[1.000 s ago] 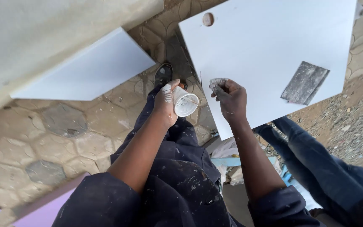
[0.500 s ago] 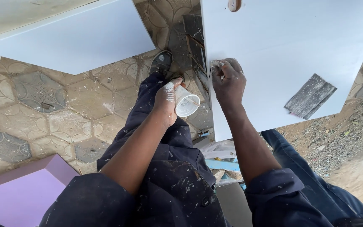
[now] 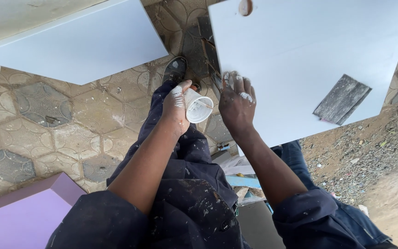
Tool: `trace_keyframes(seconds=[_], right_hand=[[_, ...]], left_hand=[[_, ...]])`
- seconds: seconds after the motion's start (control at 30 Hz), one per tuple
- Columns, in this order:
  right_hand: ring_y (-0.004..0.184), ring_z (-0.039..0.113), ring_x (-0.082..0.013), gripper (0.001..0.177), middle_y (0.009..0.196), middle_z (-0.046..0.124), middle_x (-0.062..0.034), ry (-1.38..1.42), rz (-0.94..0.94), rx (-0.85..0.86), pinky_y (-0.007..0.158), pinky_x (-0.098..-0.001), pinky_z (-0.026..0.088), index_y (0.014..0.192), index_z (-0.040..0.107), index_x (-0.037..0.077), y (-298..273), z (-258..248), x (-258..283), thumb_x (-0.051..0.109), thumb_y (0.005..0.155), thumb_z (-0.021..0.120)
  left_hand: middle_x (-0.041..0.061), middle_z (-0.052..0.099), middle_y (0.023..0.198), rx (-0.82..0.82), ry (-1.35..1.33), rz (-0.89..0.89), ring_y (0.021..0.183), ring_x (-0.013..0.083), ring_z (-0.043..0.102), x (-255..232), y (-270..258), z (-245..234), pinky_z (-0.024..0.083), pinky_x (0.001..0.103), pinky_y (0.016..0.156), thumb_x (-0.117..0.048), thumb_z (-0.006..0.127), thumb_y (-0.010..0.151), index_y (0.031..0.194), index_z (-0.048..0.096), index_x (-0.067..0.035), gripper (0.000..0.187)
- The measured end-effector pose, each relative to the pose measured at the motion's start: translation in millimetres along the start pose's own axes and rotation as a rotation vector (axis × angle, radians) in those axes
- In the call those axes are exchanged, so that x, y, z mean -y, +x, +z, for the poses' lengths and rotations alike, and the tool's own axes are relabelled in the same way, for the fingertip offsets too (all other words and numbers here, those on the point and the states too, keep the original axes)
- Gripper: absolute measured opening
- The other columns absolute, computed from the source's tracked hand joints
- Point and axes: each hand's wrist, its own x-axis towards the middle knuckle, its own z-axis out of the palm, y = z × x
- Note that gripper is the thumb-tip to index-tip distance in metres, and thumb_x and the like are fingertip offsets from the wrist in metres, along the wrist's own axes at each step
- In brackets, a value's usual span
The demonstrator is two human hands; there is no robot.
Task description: The person pours white paint from a can into a small cup and mixes it with a stick. They then use their fingers to apply the mixture into a hole on a white board, smoothing the surface. Finally, they pick up a sanding block and rub it on the board.
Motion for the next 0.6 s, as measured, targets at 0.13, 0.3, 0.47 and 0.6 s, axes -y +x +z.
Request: trace_keyframes(seconds=[0.13,0.3,0.47,0.6], right_hand=[[0.101,0.066,-0.0363,0.016,0.108,0.07,-0.0146,0.044,-0.066,-0.227,0.08,-0.0405,0.054,0.071,0.079,0.009,-15,26,-10,0.009,0.083,0.069],[0.095,0.061,-0.0349,0.018,0.115,0.063,-0.0127,0.092,-0.092,-0.373,0.073,-0.0404,0.048,0.064,0.072,0.011,-25,25,-13,0.004,0.081,0.07],[0.098,0.059,-0.0338,0.01,0.117,0.062,-0.0119,0.055,-0.035,-0.34,0.075,-0.0418,0.046,0.076,0.077,0.013,-38,36,-16,0.013,0.085,0.074],[0.099,0.06,-0.0329,0.009,0.114,0.062,-0.0126,0.012,-0.012,-0.293,0.076,-0.0425,0.047,0.092,0.081,0.014,-46,27,-13,0.015,0.091,0.072]], left_hand=[[0.012,0.07,0.076,-0.002,0.025,0.011,0.065,0.022,0.071,4,17,-2,0.062,0.034,0.058,-0.03,0.075,0.081,0.091,0.069,-0.005,0.027],[0.015,0.072,0.084,0.073,0.251,0.056,0.07,0.0267,0.073,-9,25,19,0.065,0.041,0.063,-0.033,0.083,0.077,0.103,0.075,-0.002,0.042],[0.019,0.073,0.084,0.123,0.445,0.061,0.073,0.0291,0.076,-17,37,47,0.067,0.046,0.063,-0.04,0.087,0.074,0.101,0.075,-0.001,0.048],[0.017,0.074,0.078,0.052,0.577,0.09,0.07,0.027,0.077,-20,27,59,0.068,0.043,0.061,-0.042,0.084,0.075,0.088,0.078,-0.003,0.042]])
